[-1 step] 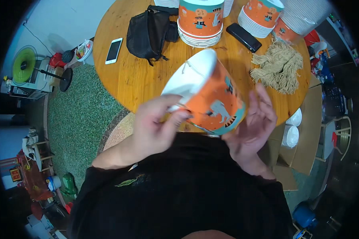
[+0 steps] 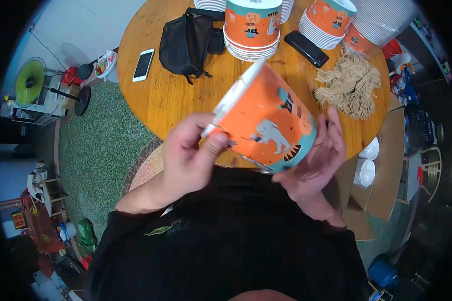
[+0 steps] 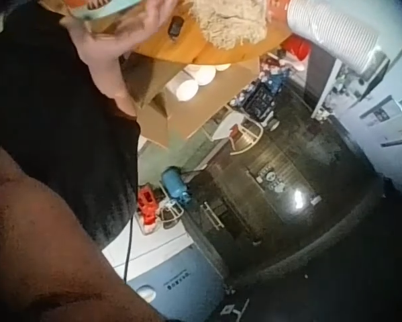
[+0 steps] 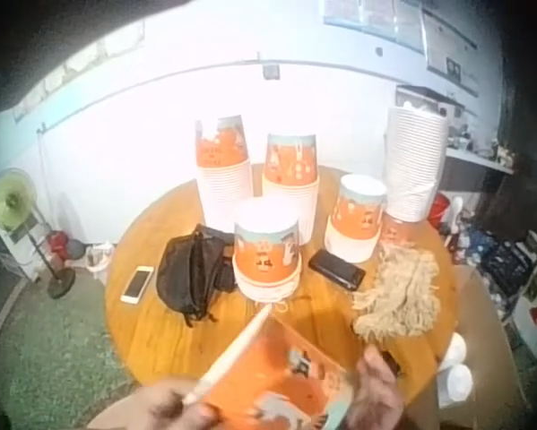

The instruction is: Threading and tying white strings onto pre-printed paper buckets.

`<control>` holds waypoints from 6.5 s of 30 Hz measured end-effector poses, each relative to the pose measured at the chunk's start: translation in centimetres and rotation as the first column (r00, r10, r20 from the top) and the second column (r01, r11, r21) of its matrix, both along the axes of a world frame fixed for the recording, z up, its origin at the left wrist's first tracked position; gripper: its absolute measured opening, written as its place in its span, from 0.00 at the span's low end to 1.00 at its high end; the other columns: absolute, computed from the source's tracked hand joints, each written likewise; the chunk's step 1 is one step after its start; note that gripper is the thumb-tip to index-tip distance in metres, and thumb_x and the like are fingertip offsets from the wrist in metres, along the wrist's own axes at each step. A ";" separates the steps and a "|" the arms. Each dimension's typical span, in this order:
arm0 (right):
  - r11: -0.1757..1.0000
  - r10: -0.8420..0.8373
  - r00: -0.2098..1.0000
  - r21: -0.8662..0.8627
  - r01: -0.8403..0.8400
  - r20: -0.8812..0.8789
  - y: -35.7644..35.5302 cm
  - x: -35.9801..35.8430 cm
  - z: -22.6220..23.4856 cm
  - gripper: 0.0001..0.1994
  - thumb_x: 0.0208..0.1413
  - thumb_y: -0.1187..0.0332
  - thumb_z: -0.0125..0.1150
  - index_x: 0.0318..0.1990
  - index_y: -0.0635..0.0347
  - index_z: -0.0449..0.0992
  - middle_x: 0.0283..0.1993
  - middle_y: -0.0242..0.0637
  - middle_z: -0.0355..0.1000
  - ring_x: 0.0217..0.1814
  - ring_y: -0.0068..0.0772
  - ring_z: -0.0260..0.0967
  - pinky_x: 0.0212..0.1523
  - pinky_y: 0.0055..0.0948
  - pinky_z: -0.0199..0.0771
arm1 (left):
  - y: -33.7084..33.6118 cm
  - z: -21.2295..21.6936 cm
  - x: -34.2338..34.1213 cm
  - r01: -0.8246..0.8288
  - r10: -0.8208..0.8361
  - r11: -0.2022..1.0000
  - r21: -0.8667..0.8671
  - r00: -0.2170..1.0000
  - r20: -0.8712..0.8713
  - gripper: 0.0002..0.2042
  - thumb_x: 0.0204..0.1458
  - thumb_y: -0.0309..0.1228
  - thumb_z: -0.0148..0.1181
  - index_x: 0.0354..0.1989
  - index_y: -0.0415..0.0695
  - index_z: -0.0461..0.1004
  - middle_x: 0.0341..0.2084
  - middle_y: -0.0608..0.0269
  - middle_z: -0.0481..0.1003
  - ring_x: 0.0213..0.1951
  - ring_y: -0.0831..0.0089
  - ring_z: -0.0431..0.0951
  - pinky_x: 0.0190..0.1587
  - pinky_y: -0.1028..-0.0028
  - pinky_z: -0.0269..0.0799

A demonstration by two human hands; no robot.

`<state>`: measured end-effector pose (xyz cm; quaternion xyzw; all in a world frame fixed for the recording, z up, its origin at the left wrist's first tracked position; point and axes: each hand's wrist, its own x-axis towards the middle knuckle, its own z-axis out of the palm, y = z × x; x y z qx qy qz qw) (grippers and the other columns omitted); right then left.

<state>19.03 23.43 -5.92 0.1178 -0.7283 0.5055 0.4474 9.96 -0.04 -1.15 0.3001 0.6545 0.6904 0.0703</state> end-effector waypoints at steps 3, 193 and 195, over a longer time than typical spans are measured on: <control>0.963 0.228 0.960 -0.182 -0.198 0.163 -1.0 0.2 -0.9 0.79 0.40 0.38 0.87 0.83 0.61 0.26 0.88 0.56 0.31 0.89 0.54 0.36 0.84 0.56 0.46 | 0.5 -0.5 -0.9 0.064 -0.118 0.961 0.269 0.975 0.189 0.11 0.73 0.30 0.59 0.56 0.37 0.72 0.44 0.61 0.82 0.46 0.77 0.82 0.52 0.72 0.79; 0.532 -0.561 0.710 0.842 -0.084 0.425 18.7 -11.6 -0.5 0.03 0.55 0.74 0.63 0.30 0.60 0.81 0.38 0.45 0.79 0.48 0.53 0.75 0.52 0.49 0.75 | -0.5 -0.3 -2.6 -0.145 -0.316 0.822 -0.551 0.690 -0.652 0.15 0.51 0.27 0.74 0.47 0.43 0.84 0.42 0.62 0.82 0.49 0.59 0.82 0.58 0.58 0.73; 0.597 -0.489 0.748 0.797 -0.087 0.448 18.4 -11.5 -0.6 0.03 0.58 0.72 0.64 0.33 0.61 0.81 0.39 0.46 0.79 0.49 0.54 0.75 0.53 0.49 0.75 | -0.5 -0.2 -2.6 -0.139 -0.321 0.818 -0.558 0.693 -0.645 0.15 0.51 0.29 0.75 0.47 0.43 0.84 0.42 0.62 0.82 0.48 0.60 0.82 0.58 0.58 0.72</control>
